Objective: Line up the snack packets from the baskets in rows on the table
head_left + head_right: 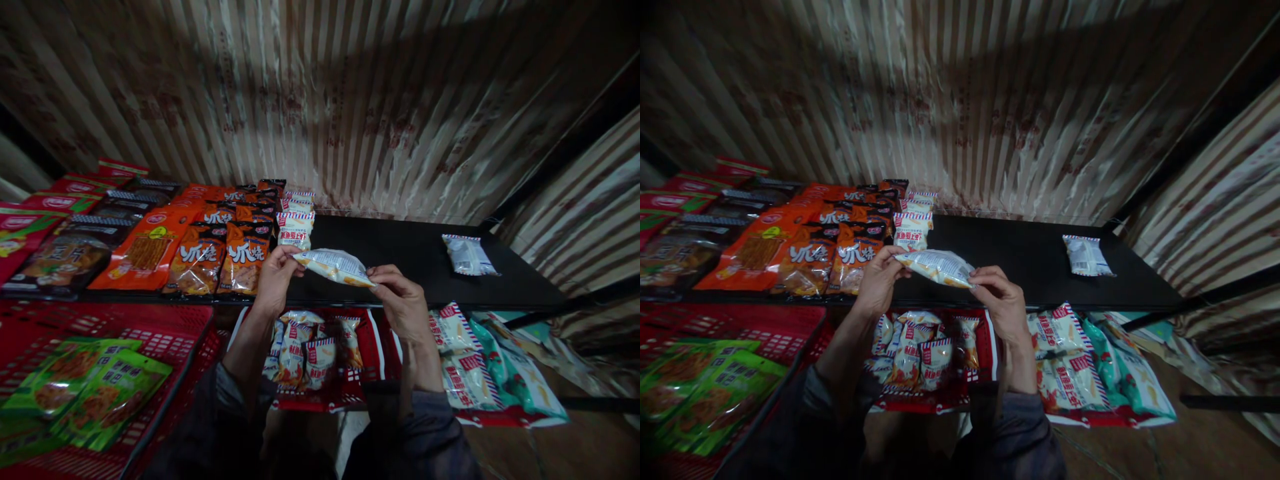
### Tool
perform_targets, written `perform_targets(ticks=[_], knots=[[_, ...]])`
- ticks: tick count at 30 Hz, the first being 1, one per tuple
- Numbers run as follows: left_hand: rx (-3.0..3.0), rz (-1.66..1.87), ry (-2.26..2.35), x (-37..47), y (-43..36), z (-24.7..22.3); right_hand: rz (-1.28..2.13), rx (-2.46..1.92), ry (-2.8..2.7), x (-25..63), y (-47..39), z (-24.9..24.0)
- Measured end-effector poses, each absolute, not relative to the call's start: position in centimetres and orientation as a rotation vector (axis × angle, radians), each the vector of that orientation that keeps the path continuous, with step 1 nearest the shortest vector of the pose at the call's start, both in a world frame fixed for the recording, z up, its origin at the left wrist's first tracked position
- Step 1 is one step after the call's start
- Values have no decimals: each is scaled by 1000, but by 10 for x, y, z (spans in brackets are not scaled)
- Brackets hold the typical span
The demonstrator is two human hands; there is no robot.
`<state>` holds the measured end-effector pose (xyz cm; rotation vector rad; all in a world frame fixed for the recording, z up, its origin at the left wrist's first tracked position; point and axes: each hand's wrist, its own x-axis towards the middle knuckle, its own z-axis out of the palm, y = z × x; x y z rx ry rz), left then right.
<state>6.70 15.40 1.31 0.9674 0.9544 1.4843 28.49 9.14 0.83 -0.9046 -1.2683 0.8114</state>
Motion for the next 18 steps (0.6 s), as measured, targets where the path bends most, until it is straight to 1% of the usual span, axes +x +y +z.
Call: perform_targets(ticks=[6, 12, 18], knots=[[857, 1441, 800, 63, 154, 14, 825, -992, -1410, 283, 89, 10], [681, 1466, 710, 59, 158, 13, 689, -1075, -1588, 265, 90, 15], [635, 1515, 750, 57, 161, 13, 532, -1064, -1710, 253, 91, 4]])
